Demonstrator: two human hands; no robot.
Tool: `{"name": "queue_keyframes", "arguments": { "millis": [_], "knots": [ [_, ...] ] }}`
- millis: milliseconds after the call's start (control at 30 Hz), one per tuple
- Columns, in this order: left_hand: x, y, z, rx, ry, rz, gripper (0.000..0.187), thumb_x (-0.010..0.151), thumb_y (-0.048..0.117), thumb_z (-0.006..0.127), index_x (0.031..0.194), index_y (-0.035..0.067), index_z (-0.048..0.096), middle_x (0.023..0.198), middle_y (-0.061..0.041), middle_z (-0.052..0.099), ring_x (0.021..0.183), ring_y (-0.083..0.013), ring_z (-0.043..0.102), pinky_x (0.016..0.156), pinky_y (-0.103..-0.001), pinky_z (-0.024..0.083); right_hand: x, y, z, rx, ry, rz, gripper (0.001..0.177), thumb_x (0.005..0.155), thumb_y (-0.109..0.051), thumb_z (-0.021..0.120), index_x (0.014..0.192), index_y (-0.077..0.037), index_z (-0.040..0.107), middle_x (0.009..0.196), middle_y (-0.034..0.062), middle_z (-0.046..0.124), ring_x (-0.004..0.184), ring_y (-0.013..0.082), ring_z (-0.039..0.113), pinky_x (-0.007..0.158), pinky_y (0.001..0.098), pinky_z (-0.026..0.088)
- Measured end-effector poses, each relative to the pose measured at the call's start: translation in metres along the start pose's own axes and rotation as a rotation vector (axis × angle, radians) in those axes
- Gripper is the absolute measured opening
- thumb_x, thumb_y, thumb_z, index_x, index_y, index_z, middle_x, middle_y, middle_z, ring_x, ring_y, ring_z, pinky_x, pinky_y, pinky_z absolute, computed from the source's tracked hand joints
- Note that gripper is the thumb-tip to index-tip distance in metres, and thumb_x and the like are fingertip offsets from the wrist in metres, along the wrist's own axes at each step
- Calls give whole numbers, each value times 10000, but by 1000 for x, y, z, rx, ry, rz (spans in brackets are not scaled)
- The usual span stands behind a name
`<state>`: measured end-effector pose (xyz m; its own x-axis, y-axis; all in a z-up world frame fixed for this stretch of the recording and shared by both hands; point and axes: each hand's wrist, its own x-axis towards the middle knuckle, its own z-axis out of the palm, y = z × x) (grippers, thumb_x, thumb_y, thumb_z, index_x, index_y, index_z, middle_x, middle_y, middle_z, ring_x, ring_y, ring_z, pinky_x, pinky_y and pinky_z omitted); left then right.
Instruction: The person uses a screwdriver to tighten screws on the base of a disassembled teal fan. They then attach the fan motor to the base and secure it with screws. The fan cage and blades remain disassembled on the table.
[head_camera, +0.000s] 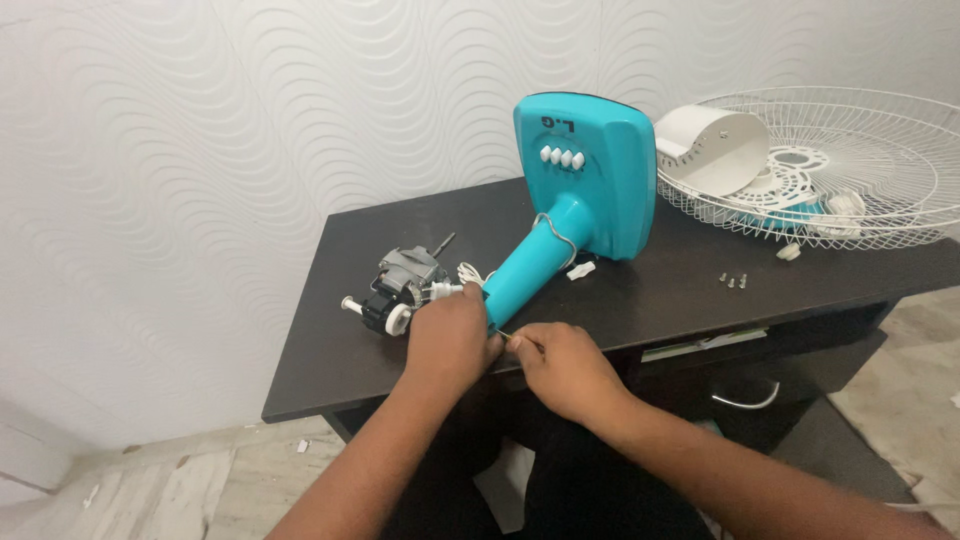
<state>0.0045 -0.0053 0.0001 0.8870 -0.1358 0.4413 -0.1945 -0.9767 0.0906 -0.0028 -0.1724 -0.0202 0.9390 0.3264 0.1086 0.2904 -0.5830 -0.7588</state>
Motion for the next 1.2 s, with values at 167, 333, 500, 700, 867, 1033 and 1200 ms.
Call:
{"name": "queue_keyframes", "arguments": {
  "millis": [167,333,500,700,867,1033,1200],
  "knots": [
    [-1,1,-1,15,21,32,465,663,241,882,948,-9,614,792,-162,708,739,-332,719,652,-422,576,-10,-2,4,-458,162,-436,159,889,-141,570,924,-7,648,825,184,703,732,354,700,654,460,545],
    [0,-2,-2,18,13,47,448,677,243,875,937,-11,611,777,-174,704,733,-343,715,658,-433,573,-10,-3,10,-507,131,-369,162,921,-144,529,932,-7,614,803,205,694,729,377,704,641,474,564],
    [2,-4,-1,-6,8,40,454,659,236,874,933,-18,614,774,-186,708,731,-359,711,668,-449,568,-5,-9,11,-247,129,-144,316,1019,-253,500,858,-32,660,744,203,703,741,402,707,691,493,534],
    [1,-5,1,-11,51,64,424,657,211,861,916,-21,618,762,-185,709,716,-358,712,654,-446,569,0,-6,14,173,27,80,330,982,-214,465,903,-33,729,630,108,673,576,239,660,561,372,504],
    [0,-5,2,-10,46,55,417,660,215,862,902,-15,612,760,-184,703,705,-350,715,644,-437,571,7,-1,15,666,-125,328,257,986,-178,485,979,2,670,637,2,523,443,88,380,395,273,286],
    [1,-6,2,-29,85,67,415,649,218,867,888,-9,614,761,-176,702,717,-358,710,645,-445,565,10,7,11,802,-187,340,250,983,-183,489,1028,8,644,636,-17,482,401,53,310,353,244,210],
    [1,-1,1,-20,41,-11,465,661,260,889,920,-9,612,802,-190,702,744,-372,707,655,-456,565,5,20,21,776,-182,288,255,975,-189,498,1026,-12,674,655,-25,509,429,60,364,384,246,260]
  ]
}}
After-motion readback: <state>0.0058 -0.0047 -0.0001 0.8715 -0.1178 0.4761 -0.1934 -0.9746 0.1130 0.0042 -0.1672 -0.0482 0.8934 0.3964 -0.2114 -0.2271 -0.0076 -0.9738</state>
